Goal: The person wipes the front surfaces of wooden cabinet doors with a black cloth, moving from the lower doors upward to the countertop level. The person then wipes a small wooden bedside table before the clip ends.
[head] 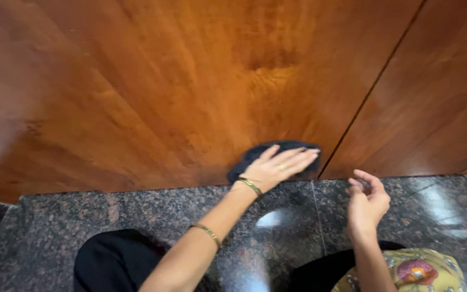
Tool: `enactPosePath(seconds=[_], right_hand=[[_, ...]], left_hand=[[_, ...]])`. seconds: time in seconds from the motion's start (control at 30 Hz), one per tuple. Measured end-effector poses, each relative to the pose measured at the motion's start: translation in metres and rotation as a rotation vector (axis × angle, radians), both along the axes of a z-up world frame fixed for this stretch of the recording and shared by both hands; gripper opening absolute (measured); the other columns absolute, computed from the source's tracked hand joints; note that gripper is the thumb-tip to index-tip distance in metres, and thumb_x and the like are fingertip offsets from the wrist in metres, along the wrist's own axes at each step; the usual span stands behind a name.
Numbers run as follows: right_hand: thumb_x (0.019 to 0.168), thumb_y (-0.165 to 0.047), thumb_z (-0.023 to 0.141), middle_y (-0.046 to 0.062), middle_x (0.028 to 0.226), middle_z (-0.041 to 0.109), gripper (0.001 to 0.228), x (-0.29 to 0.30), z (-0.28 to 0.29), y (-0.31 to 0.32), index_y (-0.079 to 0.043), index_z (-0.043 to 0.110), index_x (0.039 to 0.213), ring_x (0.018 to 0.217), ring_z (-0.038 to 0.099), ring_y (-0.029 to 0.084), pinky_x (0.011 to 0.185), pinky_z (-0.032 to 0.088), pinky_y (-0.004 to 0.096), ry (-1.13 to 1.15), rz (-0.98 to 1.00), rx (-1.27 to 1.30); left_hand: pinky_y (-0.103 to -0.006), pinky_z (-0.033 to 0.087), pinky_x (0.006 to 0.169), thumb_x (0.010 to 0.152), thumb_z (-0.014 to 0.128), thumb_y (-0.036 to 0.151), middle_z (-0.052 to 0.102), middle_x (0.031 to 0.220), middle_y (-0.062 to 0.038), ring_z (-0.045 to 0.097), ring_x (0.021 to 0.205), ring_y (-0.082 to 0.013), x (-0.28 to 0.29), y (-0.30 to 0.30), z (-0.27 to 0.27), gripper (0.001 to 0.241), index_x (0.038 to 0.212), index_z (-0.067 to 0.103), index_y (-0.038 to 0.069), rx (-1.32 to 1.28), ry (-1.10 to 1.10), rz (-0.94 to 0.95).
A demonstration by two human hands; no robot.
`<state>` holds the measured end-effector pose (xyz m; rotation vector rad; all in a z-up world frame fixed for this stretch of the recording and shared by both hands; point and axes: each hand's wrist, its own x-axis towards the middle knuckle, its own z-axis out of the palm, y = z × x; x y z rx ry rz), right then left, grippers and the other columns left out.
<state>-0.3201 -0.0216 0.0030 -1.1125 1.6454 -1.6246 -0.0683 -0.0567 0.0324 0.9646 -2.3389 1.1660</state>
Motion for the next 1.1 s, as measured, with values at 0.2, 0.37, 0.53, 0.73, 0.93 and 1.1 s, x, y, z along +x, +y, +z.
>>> enactPosePath(seconds=[0.2,0.37,0.53,0.73,0.93,1.1], right_hand=[[0.089,0.010,0.055,0.012,0.101,0.074,0.034,-0.024,-0.009,0.001,0.001,0.072,0.117,0.088,0.070,0.013,0.075,0.056,0.026,-0.043,0.013,0.000],[0.089,0.007,0.058,0.011,0.099,0.074,0.030,-0.024,-0.017,-0.001,0.001,0.073,0.114,0.087,0.070,0.012,0.074,0.057,0.025,-0.043,0.024,0.023],[0.091,0.005,0.063,0.010,0.095,0.076,0.028,-0.019,-0.040,0.000,-0.002,0.075,0.116,0.080,0.068,0.014,0.070,0.053,0.028,0.054,0.058,0.065],[0.090,-0.007,0.071,0.011,0.098,0.079,0.024,-0.013,-0.056,0.020,-0.008,0.079,0.113,0.092,0.075,0.019,0.089,0.055,0.033,0.332,0.064,0.077],[0.087,-0.010,0.074,0.013,0.095,0.079,0.027,0.024,-0.036,0.029,-0.011,0.079,0.114,0.091,0.077,0.022,0.091,0.059,0.037,0.480,0.175,0.085],[0.086,-0.015,0.077,0.014,0.095,0.076,0.032,0.036,-0.043,0.019,-0.014,0.077,0.118,0.089,0.079,0.024,0.088,0.064,0.039,0.627,0.489,0.167]], left_hand=[[-0.0406,0.013,0.129,0.098,0.044,0.023,0.022,0.172,-0.004,0.019,0.157,-0.0173,-0.029,-0.021,-0.048,0.060,0.156,0.040,0.008,0.171,-0.512,-0.133],[-0.0397,0.011,0.130,0.094,0.049,0.021,0.025,0.170,-0.001,0.019,0.157,-0.0172,0.067,0.000,-0.070,0.055,0.148,0.050,0.011,0.391,-0.542,-0.143],[-0.0403,0.009,0.127,0.097,0.048,0.026,0.030,0.167,0.004,0.016,0.154,-0.0119,0.177,0.046,-0.058,0.045,0.137,0.063,0.013,0.549,-0.687,0.086],[-0.0504,0.006,0.126,0.098,0.051,0.025,0.024,0.166,0.007,0.009,0.156,-0.0117,0.285,0.154,0.022,0.046,0.143,0.057,0.017,0.796,-0.643,0.663],[-0.0437,0.031,0.120,0.083,0.063,0.009,0.048,0.154,0.001,0.038,0.147,-0.0197,0.294,0.232,0.134,0.064,0.146,0.056,0.020,0.823,0.809,0.485],[-0.0362,0.045,0.107,0.075,0.061,0.004,0.065,0.132,-0.014,0.060,0.124,-0.0264,0.247,0.261,0.191,0.058,0.133,0.061,0.006,0.796,1.995,-0.517]])
